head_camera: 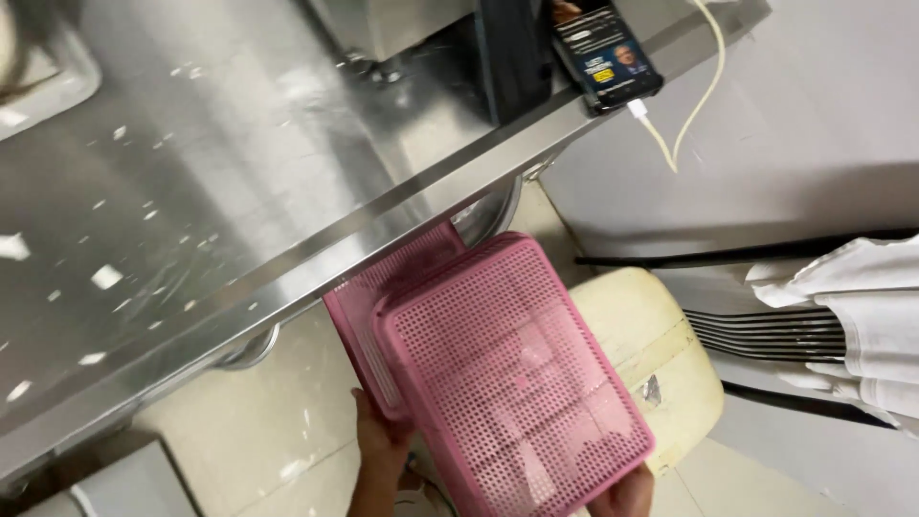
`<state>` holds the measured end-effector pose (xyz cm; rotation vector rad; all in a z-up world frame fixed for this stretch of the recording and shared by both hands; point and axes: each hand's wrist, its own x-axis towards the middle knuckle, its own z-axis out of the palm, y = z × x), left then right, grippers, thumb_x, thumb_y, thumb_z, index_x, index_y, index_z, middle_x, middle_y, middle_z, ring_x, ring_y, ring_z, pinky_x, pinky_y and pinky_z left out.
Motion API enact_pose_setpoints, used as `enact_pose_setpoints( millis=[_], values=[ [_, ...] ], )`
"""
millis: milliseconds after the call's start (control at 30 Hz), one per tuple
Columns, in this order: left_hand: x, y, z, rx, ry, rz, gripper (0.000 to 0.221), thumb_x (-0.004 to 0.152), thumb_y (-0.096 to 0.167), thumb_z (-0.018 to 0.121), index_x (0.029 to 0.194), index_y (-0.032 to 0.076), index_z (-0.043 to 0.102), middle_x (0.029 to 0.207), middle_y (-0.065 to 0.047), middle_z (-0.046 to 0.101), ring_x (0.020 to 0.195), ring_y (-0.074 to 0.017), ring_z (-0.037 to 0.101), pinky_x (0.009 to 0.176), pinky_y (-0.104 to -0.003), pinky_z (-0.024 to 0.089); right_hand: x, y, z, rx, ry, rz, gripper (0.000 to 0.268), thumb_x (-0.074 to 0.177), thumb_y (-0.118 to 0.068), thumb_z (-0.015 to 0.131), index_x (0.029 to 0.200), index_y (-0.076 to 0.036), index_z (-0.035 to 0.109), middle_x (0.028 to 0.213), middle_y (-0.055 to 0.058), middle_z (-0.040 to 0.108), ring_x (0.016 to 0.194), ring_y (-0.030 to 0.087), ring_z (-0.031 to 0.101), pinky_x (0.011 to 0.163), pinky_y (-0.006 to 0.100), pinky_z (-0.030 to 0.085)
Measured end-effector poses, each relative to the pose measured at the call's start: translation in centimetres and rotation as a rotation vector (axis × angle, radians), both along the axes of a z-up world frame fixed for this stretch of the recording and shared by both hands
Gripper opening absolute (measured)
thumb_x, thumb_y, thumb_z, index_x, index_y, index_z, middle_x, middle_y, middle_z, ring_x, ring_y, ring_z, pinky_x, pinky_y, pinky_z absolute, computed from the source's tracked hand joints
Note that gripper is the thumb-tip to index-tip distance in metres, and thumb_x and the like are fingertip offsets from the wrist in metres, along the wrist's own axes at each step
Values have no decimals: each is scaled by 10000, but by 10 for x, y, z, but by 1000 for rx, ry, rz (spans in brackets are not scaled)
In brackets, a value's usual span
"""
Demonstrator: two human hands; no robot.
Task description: Weighing sliced raw materials, bagging them, and placing them into a deep fryer for processing.
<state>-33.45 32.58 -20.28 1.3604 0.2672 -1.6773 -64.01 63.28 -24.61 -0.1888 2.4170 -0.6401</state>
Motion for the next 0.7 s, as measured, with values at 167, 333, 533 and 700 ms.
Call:
enact_pose_setpoints(
  millis=[167, 333, 533, 700],
  values=[
    [37, 81, -5, 136, 99, 253, 640, 1061, 604, 319, 1413, 134, 573, 1287, -162, 640, 1160, -376, 582, 1006, -536, 476, 131, -241, 238, -586, -702, -711, 571, 1017, -259, 323, 1502, 26, 424, 1513, 235, 493, 1400, 404, 460, 1208, 532, 344],
    [66, 138, 35, 118, 161, 367, 563, 1059, 535, 376, 1349, 114, 611, 1241, -163, 667, 1107, -375, 612, 959, -535, 511, 166, -187, 202, -645, -866, -513, 799, 915, -694, 361, 1489, -147, 463, 1518, 128, 508, 1354, 373, 471, 1053, 583, 386],
    [64, 184, 68, 108, 274, 433, 462, 1055, 442, 450, 1264, 88, 661, 1180, -164, 703, 1036, -373, 652, 897, -533, 557, 157, -158, 162, -614, -966, -314, 865, 818, -772, 486, 1412, -144, 526, 1364, 136, 563, 1211, 377, 511, 990, 562, 423],
    [88, 116, 199, 495, 125, 435, 780, 917, 482, 513, 1572, 68, 427, 1603, -156, 487, 1436, -329, 491, 1208, -446, 405, 160, -173, 148, -445, -912, -323, 535, 896, -519, 512, 1295, -168, 573, 1281, 126, 582, 1143, 351, 540, 948, 529, 459]
  ],
)
